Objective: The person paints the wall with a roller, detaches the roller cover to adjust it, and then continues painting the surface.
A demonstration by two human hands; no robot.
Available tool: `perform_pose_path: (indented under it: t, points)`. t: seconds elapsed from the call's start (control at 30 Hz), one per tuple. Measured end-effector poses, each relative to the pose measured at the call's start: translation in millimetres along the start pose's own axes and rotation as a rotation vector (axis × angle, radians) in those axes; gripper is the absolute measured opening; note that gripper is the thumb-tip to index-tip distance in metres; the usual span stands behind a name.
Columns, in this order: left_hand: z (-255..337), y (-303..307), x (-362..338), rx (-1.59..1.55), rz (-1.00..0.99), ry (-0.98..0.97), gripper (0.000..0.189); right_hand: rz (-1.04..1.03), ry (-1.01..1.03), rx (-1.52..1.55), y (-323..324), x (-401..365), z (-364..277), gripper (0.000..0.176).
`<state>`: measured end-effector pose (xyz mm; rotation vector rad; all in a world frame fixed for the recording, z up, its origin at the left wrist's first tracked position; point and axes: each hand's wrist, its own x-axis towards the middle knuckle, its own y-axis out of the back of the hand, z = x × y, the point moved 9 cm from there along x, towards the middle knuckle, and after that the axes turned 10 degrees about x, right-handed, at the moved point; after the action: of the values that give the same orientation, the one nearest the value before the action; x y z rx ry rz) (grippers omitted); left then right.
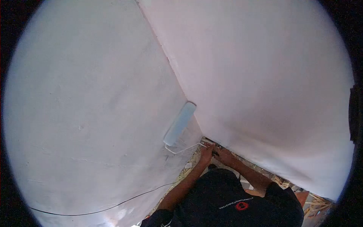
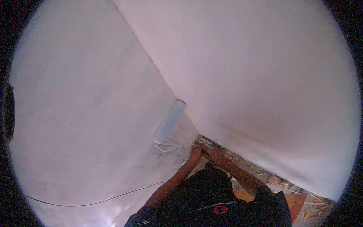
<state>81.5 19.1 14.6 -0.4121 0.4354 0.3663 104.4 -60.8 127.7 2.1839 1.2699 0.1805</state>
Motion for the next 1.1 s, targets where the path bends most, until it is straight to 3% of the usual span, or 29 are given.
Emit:
perform_pose_path:
  t: [0.07,0.17,0.27,0.37,0.47,0.57,0.67,0.77,0.87,0.9,0.97,1.03,1.1]
  points:
    - [-27.9,-2.2,11.0,-0.197,0.02,0.124,0.018,-0.131,-0.182,0.045,-11.0,0.3,22.6,0.048]
    - [-99.1,11.1,48.8,-0.254,-0.176,0.29,0.018,-0.152,-0.165,0.022,-36.1,8.9,59.6,0.05]
    - [-111.5,17.3,65.7,-0.244,-0.083,0.225,0.019,-0.115,-0.096,0.04,-38.4,14.9,71.8,0.05]
    - [-81.4,10.2,48.3,-0.256,-0.029,0.143,0.019,0.006,-0.01,0.015,-37.1,13.7,81.4,0.048]
    - [-39.5,-3.8,13.2,-0.233,0.024,0.072,0.017,0.0,-0.033,-0.098,-20.2,1.7,50.5,0.049]
    - [5.1,-21.6,-13.5,-0.217,0.155,0.022,0.015,-0.175,-0.09,0.023,-13.3,-1.3,31.6,0.051]
    - [5.1,-15.4,-13.0,-0.176,0.206,0.019,0.018,-0.224,-0.244,-0.094,-12.2,1.0,32.7,0.053]
    - [-43.1,3.3,3.5,-0.202,0.237,0.037,0.02,0.092,0.028,-0.093,-16.1,-5.3,32.3,0.058]
    - [-47.9,11.0,-4.9,-0.126,0.17,0.176,0.025,0.045,-0.067,0.062,-26.8,-12.9,18.4,0.052]
    - [-49.8,11.1,-1.9,-0.085,0.11,0.164,0.025,0.101,-0.002,0.014,-30.1,-11.4,18.8,0.054]
    - [-60.8,19.7,10.0,0.0,-0.005,0.134,0.026,0.211,0.135,-0.074,-48.3,-4.7,31.4,0.058]
    - [-3.3,-2.2,-2.1,0.223,0.033,-0.307,0.026,0.171,0.157,-0.185,-42.5,-0.3,59.0,0.056]
    - [14.5,-5.0,-8.6,0.225,0.046,-0.414,0.025,0.185,0.19,-0.257,-47.4,3.0,69.9,0.053]
